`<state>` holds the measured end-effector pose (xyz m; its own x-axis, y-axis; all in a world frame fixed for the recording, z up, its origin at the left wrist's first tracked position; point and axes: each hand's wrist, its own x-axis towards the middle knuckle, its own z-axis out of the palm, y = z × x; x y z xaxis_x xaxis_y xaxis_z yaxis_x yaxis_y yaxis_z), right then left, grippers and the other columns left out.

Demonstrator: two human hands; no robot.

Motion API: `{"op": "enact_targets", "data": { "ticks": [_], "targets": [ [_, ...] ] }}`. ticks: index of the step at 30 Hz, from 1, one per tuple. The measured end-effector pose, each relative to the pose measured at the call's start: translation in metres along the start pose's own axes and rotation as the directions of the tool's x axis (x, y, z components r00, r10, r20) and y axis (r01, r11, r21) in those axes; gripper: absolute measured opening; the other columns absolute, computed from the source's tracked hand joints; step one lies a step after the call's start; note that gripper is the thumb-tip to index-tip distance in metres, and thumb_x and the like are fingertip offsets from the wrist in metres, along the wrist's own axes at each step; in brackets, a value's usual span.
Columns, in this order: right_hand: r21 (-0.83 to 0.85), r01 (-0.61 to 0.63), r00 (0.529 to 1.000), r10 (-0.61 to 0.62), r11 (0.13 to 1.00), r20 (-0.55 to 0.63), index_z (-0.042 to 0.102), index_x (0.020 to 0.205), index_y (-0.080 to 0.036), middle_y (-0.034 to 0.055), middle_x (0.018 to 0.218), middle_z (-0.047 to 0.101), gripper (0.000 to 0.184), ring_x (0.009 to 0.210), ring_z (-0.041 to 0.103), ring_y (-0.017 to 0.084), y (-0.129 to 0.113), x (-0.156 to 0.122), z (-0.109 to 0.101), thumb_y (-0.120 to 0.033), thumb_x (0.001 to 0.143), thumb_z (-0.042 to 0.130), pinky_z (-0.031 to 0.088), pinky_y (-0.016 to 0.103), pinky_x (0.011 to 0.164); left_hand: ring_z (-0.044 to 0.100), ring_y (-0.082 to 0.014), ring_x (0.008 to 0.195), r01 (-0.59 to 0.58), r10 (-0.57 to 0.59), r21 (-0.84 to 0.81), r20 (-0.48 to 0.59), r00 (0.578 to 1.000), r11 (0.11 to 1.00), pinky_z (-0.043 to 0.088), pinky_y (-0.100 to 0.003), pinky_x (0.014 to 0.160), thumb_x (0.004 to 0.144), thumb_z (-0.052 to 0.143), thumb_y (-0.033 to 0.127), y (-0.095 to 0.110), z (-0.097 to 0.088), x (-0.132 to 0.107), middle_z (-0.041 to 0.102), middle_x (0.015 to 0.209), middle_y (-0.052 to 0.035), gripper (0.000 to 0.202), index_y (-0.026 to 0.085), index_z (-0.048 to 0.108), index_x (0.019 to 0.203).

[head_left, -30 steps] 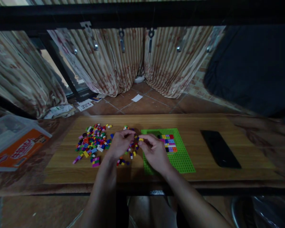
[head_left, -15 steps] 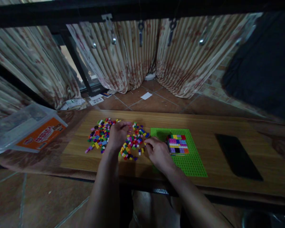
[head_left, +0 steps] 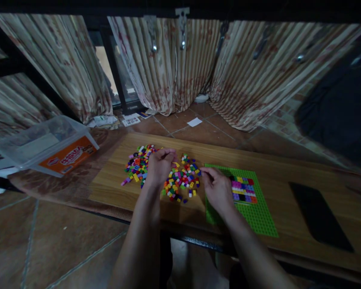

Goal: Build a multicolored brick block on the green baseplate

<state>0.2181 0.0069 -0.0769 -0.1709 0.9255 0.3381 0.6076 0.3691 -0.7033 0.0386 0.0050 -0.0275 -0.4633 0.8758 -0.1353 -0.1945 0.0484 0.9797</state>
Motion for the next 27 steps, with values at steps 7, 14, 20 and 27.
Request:
{"op": "enact_targets", "data": {
  "ticks": [7, 14, 20, 27],
  "targets": [
    [-0.194, 0.11, 0.989, -0.089, 0.975, 0.114, 0.065, 0.116, -0.018, 0.0119, 0.109, 0.065, 0.035, 0.102, 0.057, 0.027, 0.007, 0.025, 0.023, -0.018, 0.085, 0.048, 0.045, 0.043, 0.093, 0.062, -0.0127, 0.066, 0.015, -0.016, 0.012, 0.053, 0.998, 1.0, 0.048, -0.024, 0.062, 0.07, 0.065, 0.02, -0.002, -0.005, 0.001, 0.068, 0.072, -0.0012, 0.01, 0.014, 0.068, 0.077],
    [-0.281, 0.152, 0.973, -0.094, 0.948, 0.21, 0.066, 0.115, -0.015, 0.0144, 0.116, 0.061, 0.035, 0.106, 0.052, 0.029, 0.013, 0.03, 0.027, -0.018, 0.084, 0.051, 0.041, 0.044, 0.096, 0.062, -0.0125, 0.067, 0.017, -0.017, 0.006, 0.083, 0.996, 1.0, 0.048, -0.023, 0.063, 0.07, 0.065, 0.019, -0.004, -0.006, 0.002, 0.068, 0.072, -0.001, 0.01, 0.014, 0.069, 0.078],
    [-0.193, 0.132, 0.97, -0.087, 0.972, 0.228, 0.07, 0.096, -0.019, 0.0103, 0.114, 0.062, 0.018, 0.108, 0.053, 0.027, 0.015, 0.03, 0.025, -0.021, 0.084, 0.056, 0.041, 0.043, 0.095, 0.064, -0.013, 0.07, 0.006, -0.007, 0.013, 0.087, 0.996, 1.0, 0.048, -0.024, 0.066, 0.071, 0.065, 0.02, -0.006, -0.007, 0.003, 0.068, 0.074, -0.0011, 0.01, 0.014, 0.069, 0.079],
    [-0.119, 0.13, 0.977, -0.106, 0.984, 0.183, 0.068, 0.102, -0.02, 0.0101, 0.108, 0.065, 0.022, 0.105, 0.055, 0.026, 0.014, 0.028, 0.024, -0.021, 0.084, 0.056, 0.042, 0.044, 0.092, 0.063, -0.0131, 0.069, 0.021, -0.024, 0.038, 0.073, 0.997, 0.999, 0.048, -0.023, 0.065, 0.071, 0.065, 0.02, -0.007, -0.008, 0.005, 0.068, 0.073, -0.0007, 0.01, 0.015, 0.07, 0.078]
  ]
}}
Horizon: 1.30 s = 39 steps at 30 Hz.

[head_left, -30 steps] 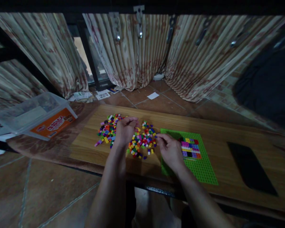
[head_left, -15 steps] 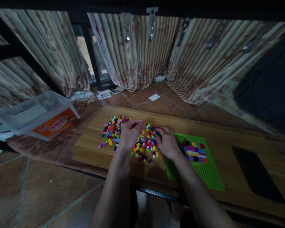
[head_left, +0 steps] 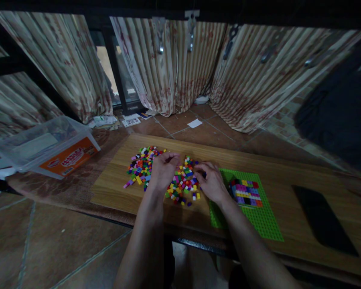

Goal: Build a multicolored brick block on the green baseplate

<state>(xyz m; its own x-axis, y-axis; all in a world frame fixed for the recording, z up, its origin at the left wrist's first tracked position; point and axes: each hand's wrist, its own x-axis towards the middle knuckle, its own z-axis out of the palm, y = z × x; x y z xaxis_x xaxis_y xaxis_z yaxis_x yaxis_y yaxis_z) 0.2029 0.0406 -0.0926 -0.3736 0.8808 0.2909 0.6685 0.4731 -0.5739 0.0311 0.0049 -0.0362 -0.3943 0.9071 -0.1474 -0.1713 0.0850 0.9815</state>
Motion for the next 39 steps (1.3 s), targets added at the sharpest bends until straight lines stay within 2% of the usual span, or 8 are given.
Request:
{"op": "enact_targets", "data": {
  "ticks": [5, 14, 22, 26, 29, 33, 36, 39],
  "targets": [
    [0.006, -0.017, 0.999, 0.017, 1.0, -0.036, 0.066, 0.109, -0.02, 0.009, 0.106, 0.067, 0.027, 0.102, 0.057, 0.025, -0.009, -0.002, 0.004, -0.028, 0.085, 0.057, 0.043, 0.042, 0.091, 0.061, -0.0129, 0.068, -0.003, 0.003, 0.025, -0.016, 1.0, 1.0, 0.048, -0.023, 0.064, 0.071, 0.065, 0.022, -0.001, 0.0, 0.001, 0.068, 0.072, -0.0007, 0.011, 0.015, 0.07, 0.077],
    [-0.133, -0.09, 0.994, 0.081, 0.987, -0.075, 0.068, 0.1, -0.022, 0.007, 0.097, 0.069, 0.023, 0.097, 0.057, 0.027, -0.028, -0.006, 0.015, -0.03, 0.078, 0.066, 0.041, 0.041, 0.086, 0.06, -0.0133, 0.067, -0.052, 0.052, 0.082, 0.008, 0.999, 0.995, 0.047, -0.024, 0.063, 0.07, 0.066, 0.026, -0.006, -0.003, 0.004, 0.067, 0.07, -0.001, 0.014, 0.015, 0.07, 0.077],
    [-0.137, -0.12, 0.989, 0.106, 0.983, -0.106, 0.066, 0.107, -0.019, 0.0096, 0.1, 0.07, 0.027, 0.099, 0.058, 0.028, -0.031, -0.006, 0.018, -0.024, 0.082, 0.058, 0.04, 0.043, 0.089, 0.056, -0.012, 0.059, -0.043, 0.038, 0.138, 0.038, 0.999, 0.99, 0.043, -0.023, 0.058, 0.072, 0.065, 0.028, -0.005, -0.004, 0.002, 0.061, 0.062, 0.0018, 0.013, 0.015, 0.07, 0.074],
    [-0.016, -0.023, 0.984, 0.019, 1.0, -0.179, 0.062, 0.114, -0.021, 0.0076, 0.102, 0.069, 0.031, 0.097, 0.061, 0.025, -0.035, -0.01, 0.007, -0.023, 0.084, 0.055, 0.044, 0.042, 0.091, 0.049, -0.0122, 0.051, -0.07, 0.065, 0.236, 0.028, 0.998, 0.969, 0.036, -0.023, 0.052, 0.077, 0.062, 0.033, -0.006, -0.007, 0.002, 0.051, 0.049, 0.0025, 0.022, 0.016, 0.068, 0.063],
    [0.099, 0.088, 0.965, -0.06, 0.991, -0.256, 0.059, 0.118, -0.024, 0.0068, 0.108, 0.068, 0.032, 0.1, 0.063, 0.022, -0.042, -0.012, -0.004, -0.022, 0.087, 0.053, 0.048, 0.038, 0.091, 0.049, -0.0132, 0.052, -0.07, 0.07, 0.267, 0.007, 0.997, 0.961, 0.036, -0.024, 0.052, 0.08, 0.06, 0.043, -0.004, -0.006, 0.0, 0.05, 0.048, 0.0011, 0.032, 0.017, 0.067, 0.063],
    [0.192, 0.172, 0.951, -0.112, 0.966, -0.287, 0.058, 0.119, -0.025, 0.0068, 0.11, 0.067, 0.031, 0.099, 0.065, 0.021, -0.051, -0.015, -0.012, -0.021, 0.088, 0.053, 0.051, 0.037, 0.089, 0.041, -0.0101, 0.046, 0.014, -0.046, 0.199, 0.158, 0.986, 0.98, 0.031, -0.024, 0.048, 0.078, 0.059, 0.058, 0.003, 0.002, -0.008, 0.046, 0.048, 0.0031, 0.044, 0.016, 0.063, 0.064],
    [0.347, 0.145, 0.959, -0.046, 0.927, -0.28, 0.058, 0.118, -0.026, 0.006, 0.11, 0.066, 0.032, 0.097, 0.066, 0.019, -0.052, -0.015, -0.01, -0.021, 0.086, 0.056, 0.053, 0.037, 0.088, 0.037, -0.008, 0.045, 0.045, -0.071, 0.117, 0.227, 0.971, 0.992, 0.029, -0.022, 0.047, 0.077, 0.062, 0.057, 0.006, 0.01, -0.014, 0.044, 0.049, 0.0043, 0.043, 0.016, 0.059, 0.063],
    [0.618, 0.026, 0.955, 0.164, 0.786, -0.248, 0.058, 0.116, -0.025, 0.0047, 0.102, 0.067, 0.034, 0.088, 0.067, 0.018, -0.05, -0.012, -0.007, -0.029, 0.082, 0.062, 0.057, 0.035, 0.078, 0.038, -0.0079, 0.047, 0.012, -0.027, 0.076, 0.201, 0.979, 0.997, 0.032, -0.022, 0.049, 0.079, 0.063, 0.051, 0.003, 0.015, -0.013, 0.046, 0.051, 0.0049, 0.037, 0.016, 0.059, 0.066]
  ]
}}
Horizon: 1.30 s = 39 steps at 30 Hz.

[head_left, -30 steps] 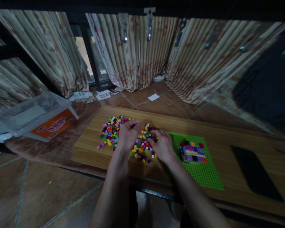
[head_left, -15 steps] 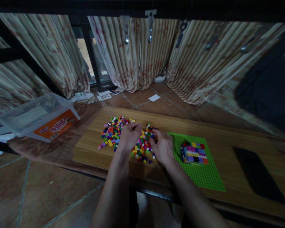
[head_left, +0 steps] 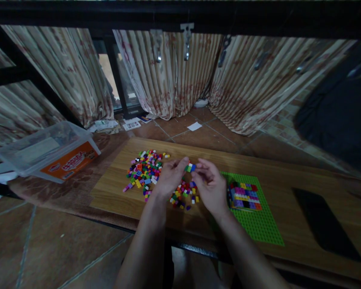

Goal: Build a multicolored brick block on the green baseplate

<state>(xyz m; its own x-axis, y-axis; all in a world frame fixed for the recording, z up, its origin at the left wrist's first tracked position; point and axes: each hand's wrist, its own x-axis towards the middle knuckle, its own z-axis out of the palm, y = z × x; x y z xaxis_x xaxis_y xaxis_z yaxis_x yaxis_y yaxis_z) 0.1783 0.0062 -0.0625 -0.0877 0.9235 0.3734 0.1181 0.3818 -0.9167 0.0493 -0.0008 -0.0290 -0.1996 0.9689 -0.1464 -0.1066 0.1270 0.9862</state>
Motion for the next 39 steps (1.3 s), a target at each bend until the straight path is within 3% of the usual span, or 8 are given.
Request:
{"op": "enact_targets", "data": {
  "ticks": [3, 7, 13, 16, 22, 26, 30, 39],
  "targets": [
    [0.196, -0.196, 0.98, 0.195, 0.961, 0.022, 0.063, 0.104, -0.023, 0.0007, 0.082, 0.067, 0.03, 0.07, 0.065, 0.016, 0.002, 0.004, 0.001, -0.037, 0.078, 0.067, 0.058, 0.032, 0.064, 0.043, -0.0097, 0.053, -0.087, 0.086, 0.058, 0.018, 0.996, 0.995, 0.036, -0.022, 0.053, 0.082, 0.059, 0.048, -0.007, 0.001, 0.005, 0.049, 0.055, 0.0036, 0.034, 0.016, 0.06, 0.068],
    [0.314, -0.312, 0.949, 0.308, 0.897, 0.065, 0.068, 0.084, -0.022, -0.0032, 0.064, 0.063, 0.024, 0.054, 0.058, 0.012, -0.003, 0.007, 0.0, -0.04, 0.071, 0.074, 0.052, 0.027, 0.053, 0.043, -0.0107, 0.057, -0.191, 0.178, 0.177, 0.084, 0.98, 0.965, 0.034, -0.022, 0.054, 0.085, 0.052, 0.047, -0.015, 0.003, 0.009, 0.05, 0.059, 0.0023, 0.037, 0.016, 0.058, 0.066],
    [0.454, -0.42, 0.903, 0.41, 0.786, 0.125, 0.071, 0.081, -0.021, -0.0043, 0.058, 0.063, 0.027, 0.049, 0.056, 0.011, 0.0, 0.007, -0.002, -0.037, 0.062, 0.08, 0.048, 0.026, 0.052, 0.036, -0.0085, 0.049, -0.058, 0.05, 0.088, 0.093, 0.994, 0.994, 0.031, -0.022, 0.051, 0.084, 0.053, 0.047, -0.008, 0.004, 0.003, 0.043, 0.053, 0.005, 0.035, 0.016, 0.055, 0.066],
    [0.339, -0.415, 0.907, 0.415, 0.844, 0.078, 0.072, 0.083, -0.022, -0.0027, 0.063, 0.066, 0.025, 0.052, 0.058, 0.013, 0.014, 0.007, -0.005, -0.038, 0.065, 0.077, 0.05, 0.028, 0.056, 0.034, -0.008, 0.048, -0.012, 0.009, 0.105, 0.027, 1.0, 0.994, 0.029, -0.022, 0.049, 0.084, 0.053, 0.044, -0.005, 0.003, 0.0, 0.04, 0.051, 0.0054, 0.034, 0.017, 0.051, 0.062],
    [-0.158, -0.254, 0.956, 0.273, 0.954, 0.109, 0.074, 0.094, -0.021, 0.0033, 0.082, 0.074, 0.023, 0.067, 0.064, 0.017, 0.032, 0.006, -0.012, -0.033, 0.077, 0.064, 0.05, 0.032, 0.069, 0.042, -0.0113, 0.05, 0.054, -0.05, 0.237, -0.024, 0.998, 0.97, 0.03, -0.024, 0.05, 0.084, 0.047, 0.04, -0.012, 0.0, 0.007, 0.045, 0.051, 0.0025, 0.033, 0.017, 0.057, 0.063],
    [-0.015, -0.269, 0.952, 0.268, 0.963, 0.147, 0.072, 0.102, -0.021, 0.0033, 0.084, 0.073, 0.031, 0.066, 0.063, 0.016, 0.026, 0.007, -0.009, -0.04, 0.079, 0.064, 0.05, 0.029, 0.063, 0.042, -0.0118, 0.052, 0.005, -0.007, 0.334, 0.005, 1.0, 0.943, 0.032, -0.025, 0.052, 0.083, 0.047, 0.038, -0.023, 0.001, 0.016, 0.05, 0.054, 0.0009, 0.033, 0.017, 0.057, 0.061],
    [0.034, -0.251, 0.962, 0.245, 0.968, 0.124, 0.073, 0.089, -0.021, 0.0016, 0.076, 0.072, 0.021, 0.063, 0.062, 0.016, 0.02, 0.008, -0.007, -0.038, 0.077, 0.066, 0.049, 0.027, 0.061, 0.043, -0.0114, 0.052, -0.005, -0.01, 0.312, 0.047, 0.999, 0.95, 0.032, -0.025, 0.051, 0.084, 0.046, 0.039, -0.027, 0.005, 0.016, 0.05, 0.055, 0.0007, 0.033, 0.017, 0.057, 0.061],
    [0.065, -0.289, 0.954, 0.282, 0.955, 0.098, 0.074, 0.086, -0.021, 0.0026, 0.074, 0.073, 0.021, 0.063, 0.064, 0.017, 0.027, 0.008, -0.01, -0.036, 0.073, 0.068, 0.05, 0.03, 0.062, 0.032, -0.0076, 0.043, 0.141, -0.144, 0.176, 0.009, 0.989, 0.974, 0.026, -0.023, 0.045, 0.081, 0.049, 0.029, -0.007, 0.005, 0.004, 0.04, 0.049, 0.0051, 0.025, 0.017, 0.05, 0.059]
  ]
}}
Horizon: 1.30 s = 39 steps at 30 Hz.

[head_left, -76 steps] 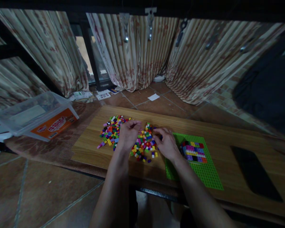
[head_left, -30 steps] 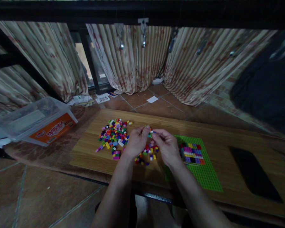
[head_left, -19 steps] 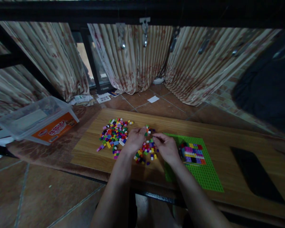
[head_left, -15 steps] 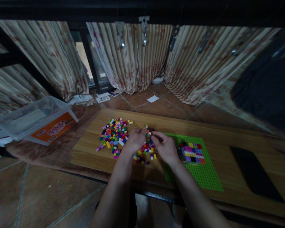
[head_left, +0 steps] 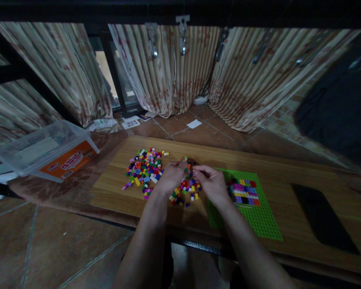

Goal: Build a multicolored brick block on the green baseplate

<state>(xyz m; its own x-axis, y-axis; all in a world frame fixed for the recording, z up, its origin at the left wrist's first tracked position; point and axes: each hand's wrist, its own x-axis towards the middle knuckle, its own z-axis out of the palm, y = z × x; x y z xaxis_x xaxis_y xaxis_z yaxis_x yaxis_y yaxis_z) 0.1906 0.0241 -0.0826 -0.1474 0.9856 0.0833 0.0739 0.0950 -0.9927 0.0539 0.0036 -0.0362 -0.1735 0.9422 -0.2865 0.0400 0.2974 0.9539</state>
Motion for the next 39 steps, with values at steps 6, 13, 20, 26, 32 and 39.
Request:
{"op": "enact_targets", "data": {
  "ticks": [6, 13, 20, 26, 32, 39],
  "targets": [
    [0.062, -0.089, 0.996, 0.087, 0.994, 0.037, 0.074, 0.089, -0.022, 0.0024, 0.074, 0.073, 0.028, 0.06, 0.063, 0.017, -0.005, 0.0, 0.006, -0.043, 0.071, 0.068, 0.051, 0.029, 0.059, 0.04, -0.0097, 0.048, -0.029, 0.027, 0.097, 0.026, 0.999, 0.995, 0.029, -0.023, 0.047, 0.082, 0.048, 0.032, -0.01, 0.002, 0.006, 0.048, 0.054, 0.0017, 0.027, 0.016, 0.055, 0.061],
    [0.068, -0.1, 0.995, 0.097, 0.993, 0.038, 0.072, 0.074, -0.019, 0.0008, 0.061, 0.066, 0.027, 0.055, 0.056, 0.014, -0.007, -0.002, 0.006, -0.044, 0.067, 0.071, 0.045, 0.026, 0.054, 0.039, -0.011, 0.049, -0.092, 0.068, 0.247, 0.104, 0.992, 0.965, 0.029, -0.025, 0.049, 0.082, 0.047, 0.034, -0.016, 0.001, 0.01, 0.046, 0.051, 0.0018, 0.031, 0.017, 0.056, 0.059],
    [0.039, -0.126, 0.987, 0.121, 0.991, 0.107, 0.069, 0.068, -0.019, -0.0003, 0.056, 0.064, 0.023, 0.051, 0.053, 0.013, -0.012, -0.004, 0.003, -0.042, 0.067, 0.071, 0.043, 0.026, 0.051, 0.035, -0.0101, 0.046, -0.118, 0.059, 0.342, 0.18, 0.982, 0.932, 0.026, -0.026, 0.048, 0.08, 0.045, 0.03, -0.009, -0.005, 0.006, 0.045, 0.049, 0.0025, 0.031, 0.017, 0.053, 0.053],
    [0.331, -0.28, 0.959, 0.281, 0.901, 0.048, 0.067, 0.062, -0.018, -0.0032, 0.048, 0.056, 0.029, 0.044, 0.048, 0.009, -0.019, -0.006, 0.012, -0.042, 0.053, 0.08, 0.041, 0.024, 0.046, 0.041, -0.0114, 0.049, -0.173, 0.142, 0.388, 0.107, 0.984, 0.905, 0.03, -0.026, 0.052, 0.082, 0.044, 0.029, -0.005, 0.0, 0.001, 0.048, 0.049, 0.002, 0.034, 0.018, 0.051, 0.051],
    [0.45, -0.283, 0.937, 0.345, 0.847, -0.061, 0.067, 0.057, -0.018, -0.0022, 0.049, 0.059, 0.026, 0.046, 0.049, 0.01, -0.022, -0.005, 0.019, -0.036, 0.047, 0.083, 0.039, 0.024, 0.045, 0.043, -0.0124, 0.051, -0.172, 0.189, 0.44, 0.006, 0.982, 0.881, 0.03, -0.026, 0.054, 0.085, 0.042, 0.032, -0.004, 0.011, -0.004, 0.049, 0.051, 0.0015, 0.036, 0.019, 0.052, 0.053],
    [0.499, -0.418, 0.896, 0.437, 0.759, 0.085, 0.066, 0.062, -0.016, -0.0046, 0.047, 0.054, 0.03, 0.044, 0.046, 0.007, -0.025, -0.005, 0.008, -0.032, 0.045, 0.086, 0.039, 0.021, 0.046, 0.04, -0.012, 0.051, -0.227, 0.227, 0.427, 0.052, 0.972, 0.875, 0.028, -0.025, 0.054, 0.086, 0.042, 0.035, -0.004, 0.008, -0.005, 0.045, 0.049, 0.0027, 0.037, 0.019, 0.049, 0.053]
  ]
}}
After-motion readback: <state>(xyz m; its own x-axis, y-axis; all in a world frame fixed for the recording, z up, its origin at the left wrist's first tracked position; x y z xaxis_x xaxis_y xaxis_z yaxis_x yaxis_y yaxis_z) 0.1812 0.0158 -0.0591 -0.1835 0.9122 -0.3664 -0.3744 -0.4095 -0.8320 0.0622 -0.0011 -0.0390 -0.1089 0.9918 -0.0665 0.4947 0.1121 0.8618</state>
